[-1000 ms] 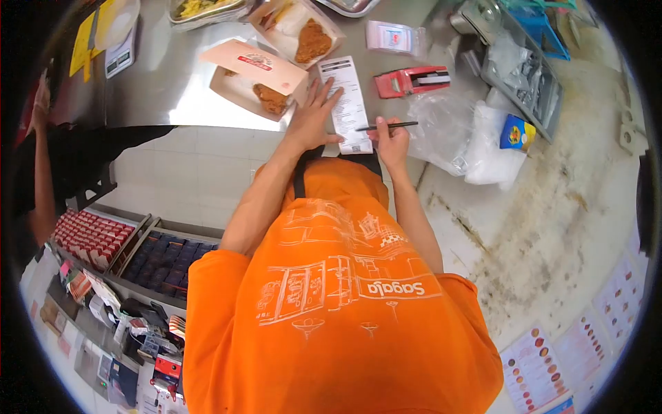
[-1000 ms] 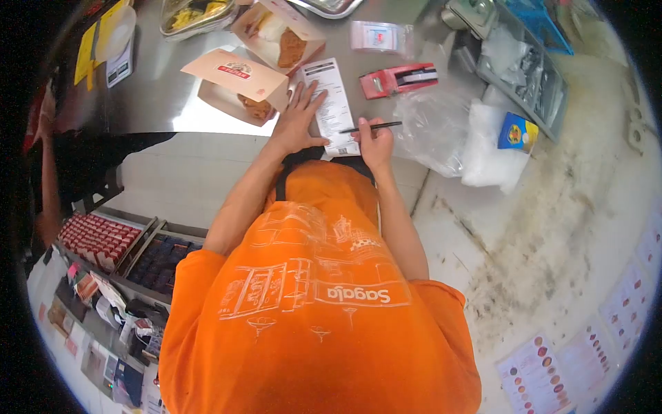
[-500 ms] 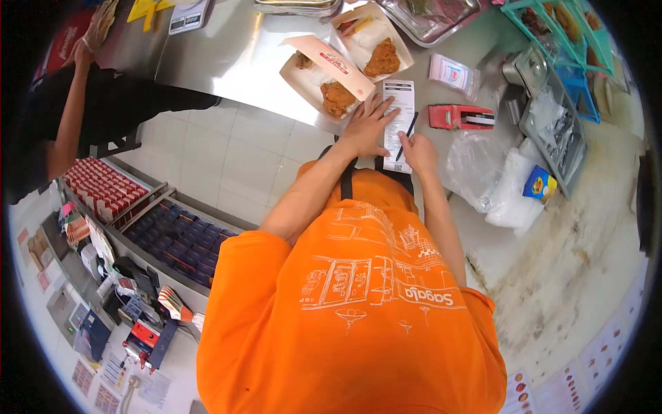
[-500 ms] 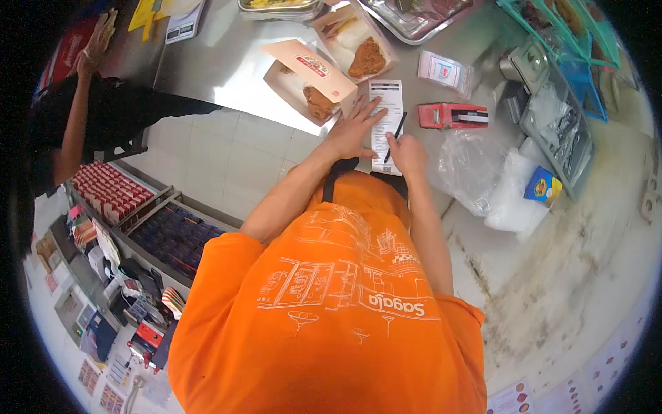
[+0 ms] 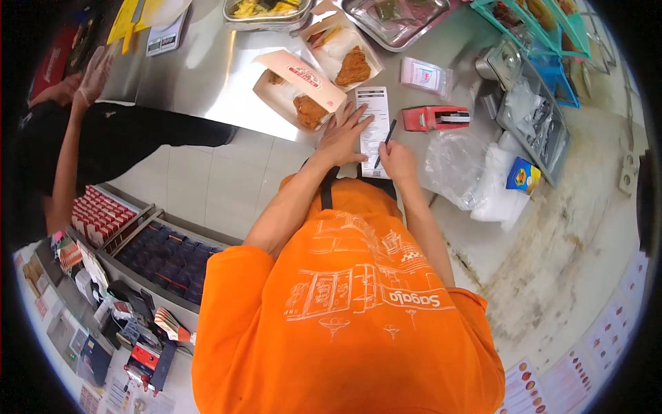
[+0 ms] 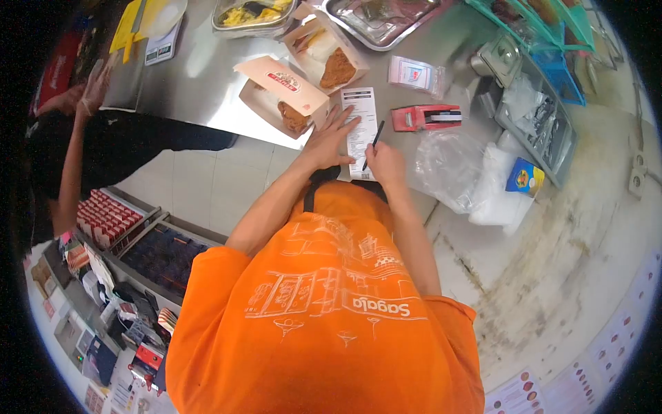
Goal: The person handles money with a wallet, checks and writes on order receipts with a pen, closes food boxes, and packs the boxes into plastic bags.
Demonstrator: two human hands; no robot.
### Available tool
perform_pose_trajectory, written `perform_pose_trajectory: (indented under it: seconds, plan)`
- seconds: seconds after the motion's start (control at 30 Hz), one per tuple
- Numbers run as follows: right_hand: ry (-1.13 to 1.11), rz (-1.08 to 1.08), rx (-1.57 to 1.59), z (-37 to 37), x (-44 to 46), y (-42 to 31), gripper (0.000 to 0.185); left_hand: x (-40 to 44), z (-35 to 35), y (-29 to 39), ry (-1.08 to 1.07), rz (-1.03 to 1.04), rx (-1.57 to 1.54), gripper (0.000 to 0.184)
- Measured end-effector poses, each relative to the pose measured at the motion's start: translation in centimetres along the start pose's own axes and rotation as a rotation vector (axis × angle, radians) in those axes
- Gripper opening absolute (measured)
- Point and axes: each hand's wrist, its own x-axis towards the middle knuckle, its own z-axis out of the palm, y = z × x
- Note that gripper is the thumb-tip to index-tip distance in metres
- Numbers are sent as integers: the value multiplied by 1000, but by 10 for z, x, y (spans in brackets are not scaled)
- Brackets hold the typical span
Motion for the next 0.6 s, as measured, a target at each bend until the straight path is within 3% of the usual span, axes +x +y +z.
perform_pose_trajectory:
  seconds: [0.13,0.3,0.4,0.6]
  plan:
    - [35,-2,-15,4,0,-3,31,4,4,-1,-9,-7,3,106]
    - [63,3,44,3,-6,5,29,8,8,9,87,-55,40,129]
    - [38,75,194,-5,-15,3,30,10,9,7,74,-46,39,131]
    - [1,93,160,-7,-21,-2,32,11,10,1,74,-8,39,128]
